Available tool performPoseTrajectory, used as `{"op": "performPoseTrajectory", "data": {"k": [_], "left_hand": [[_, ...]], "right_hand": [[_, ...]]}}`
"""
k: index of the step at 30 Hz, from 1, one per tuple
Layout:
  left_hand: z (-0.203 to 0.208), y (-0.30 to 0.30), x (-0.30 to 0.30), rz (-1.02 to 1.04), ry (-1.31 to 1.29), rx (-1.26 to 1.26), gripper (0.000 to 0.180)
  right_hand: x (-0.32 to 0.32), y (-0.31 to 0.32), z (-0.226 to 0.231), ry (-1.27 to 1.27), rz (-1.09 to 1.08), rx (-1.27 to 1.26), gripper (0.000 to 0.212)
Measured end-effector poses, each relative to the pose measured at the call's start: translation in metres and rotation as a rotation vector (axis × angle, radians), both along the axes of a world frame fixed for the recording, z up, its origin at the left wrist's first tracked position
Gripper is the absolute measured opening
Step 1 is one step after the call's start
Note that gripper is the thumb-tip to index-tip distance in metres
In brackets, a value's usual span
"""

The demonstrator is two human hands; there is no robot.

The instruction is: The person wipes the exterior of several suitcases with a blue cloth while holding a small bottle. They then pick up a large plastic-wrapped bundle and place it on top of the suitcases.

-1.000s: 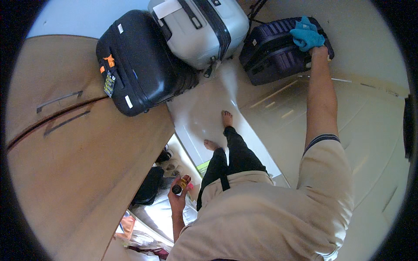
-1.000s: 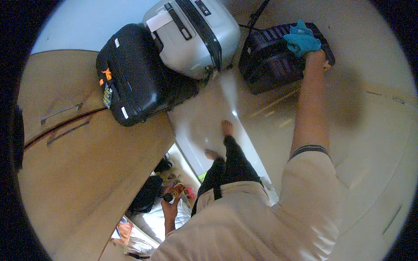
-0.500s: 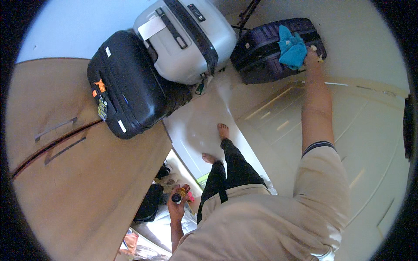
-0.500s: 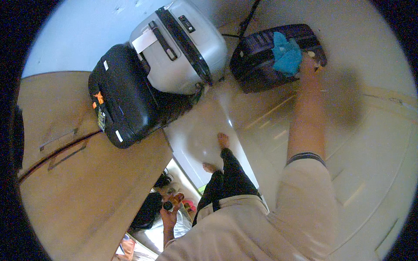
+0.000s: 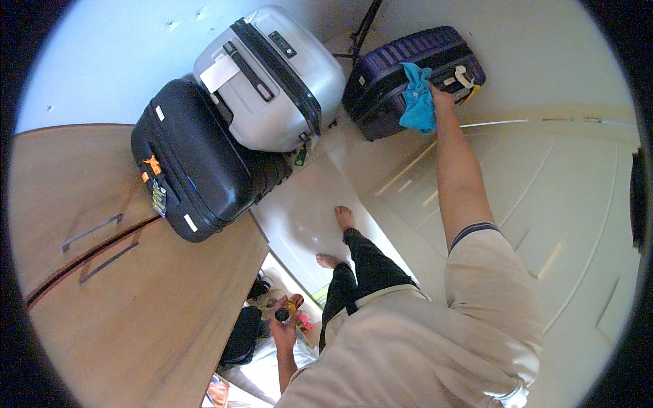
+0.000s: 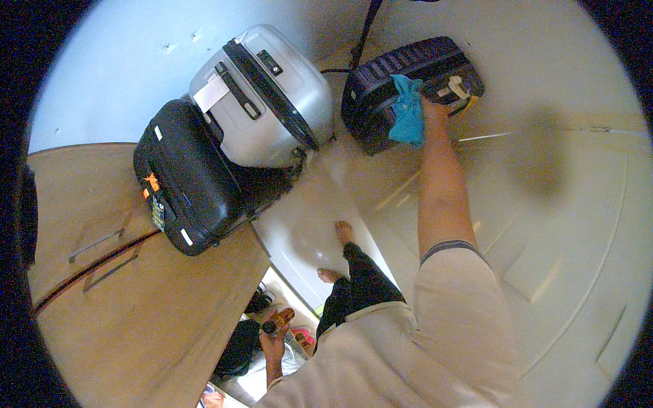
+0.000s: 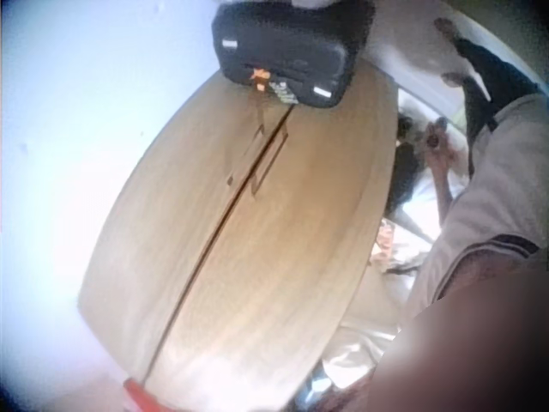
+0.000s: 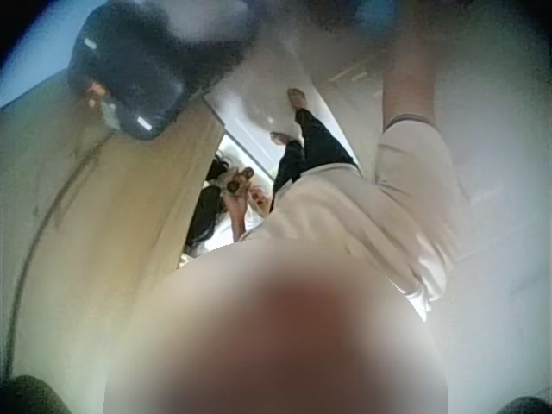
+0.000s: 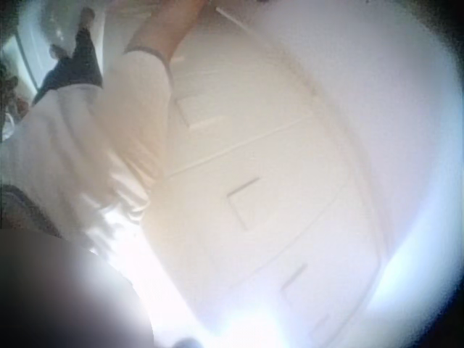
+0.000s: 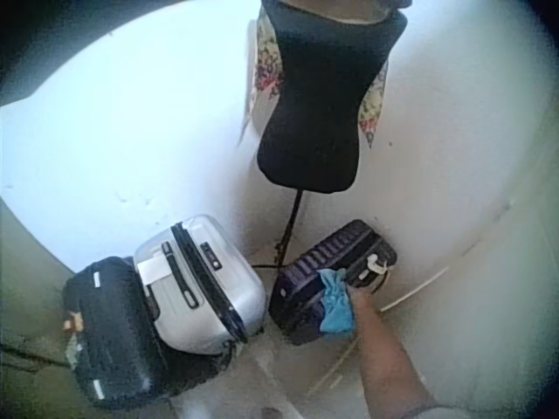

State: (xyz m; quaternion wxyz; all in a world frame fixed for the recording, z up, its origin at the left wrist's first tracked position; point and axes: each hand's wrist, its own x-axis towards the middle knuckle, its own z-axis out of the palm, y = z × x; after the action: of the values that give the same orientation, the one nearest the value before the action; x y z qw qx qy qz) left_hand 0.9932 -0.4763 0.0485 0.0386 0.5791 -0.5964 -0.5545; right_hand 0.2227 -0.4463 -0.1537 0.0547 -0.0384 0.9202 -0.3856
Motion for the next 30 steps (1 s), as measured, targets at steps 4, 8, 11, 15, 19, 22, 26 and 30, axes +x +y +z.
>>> {"op": "performPoseTrajectory", "data": {"k": [4,8,11,15,19,22,26,30], "left_hand": [[0.001,-0.002,-0.011,0.055,0.017,0.093,0.052],[-0.007,-0.005,-0.010,-0.008,0.015,0.070,0.052],[-0.015,-0.006,-0.006,-0.057,0.004,0.060,0.054],[-0.023,-0.007,-0.001,0.020,0.094,0.082,0.054],[-0.025,-0.005,0.007,-0.057,0.008,0.038,0.049],[-0.024,-0.002,0.012,-0.098,-0.022,-0.002,0.047],[-0.022,-0.001,0.012,-0.153,-0.075,-0.039,0.047],[-0.020,-0.005,0.006,-0.126,-0.039,0.042,0.048]], "right_hand": [[-0.016,-0.007,-0.012,0.188,0.152,0.176,0.144],[-0.017,-0.015,-0.015,0.153,0.093,0.171,0.144],[-0.010,-0.022,-0.006,-0.001,-0.032,0.111,0.145],[0.001,-0.034,0.013,-0.125,-0.157,0.103,0.147],[0.005,-0.047,0.025,-0.206,-0.235,0.107,0.148],[0.003,-0.057,0.027,-0.250,-0.274,0.112,0.149],[-0.003,-0.069,0.028,-0.288,-0.307,0.113,0.151],[-0.008,-0.083,0.035,-0.320,-0.331,0.110,0.152]]}}
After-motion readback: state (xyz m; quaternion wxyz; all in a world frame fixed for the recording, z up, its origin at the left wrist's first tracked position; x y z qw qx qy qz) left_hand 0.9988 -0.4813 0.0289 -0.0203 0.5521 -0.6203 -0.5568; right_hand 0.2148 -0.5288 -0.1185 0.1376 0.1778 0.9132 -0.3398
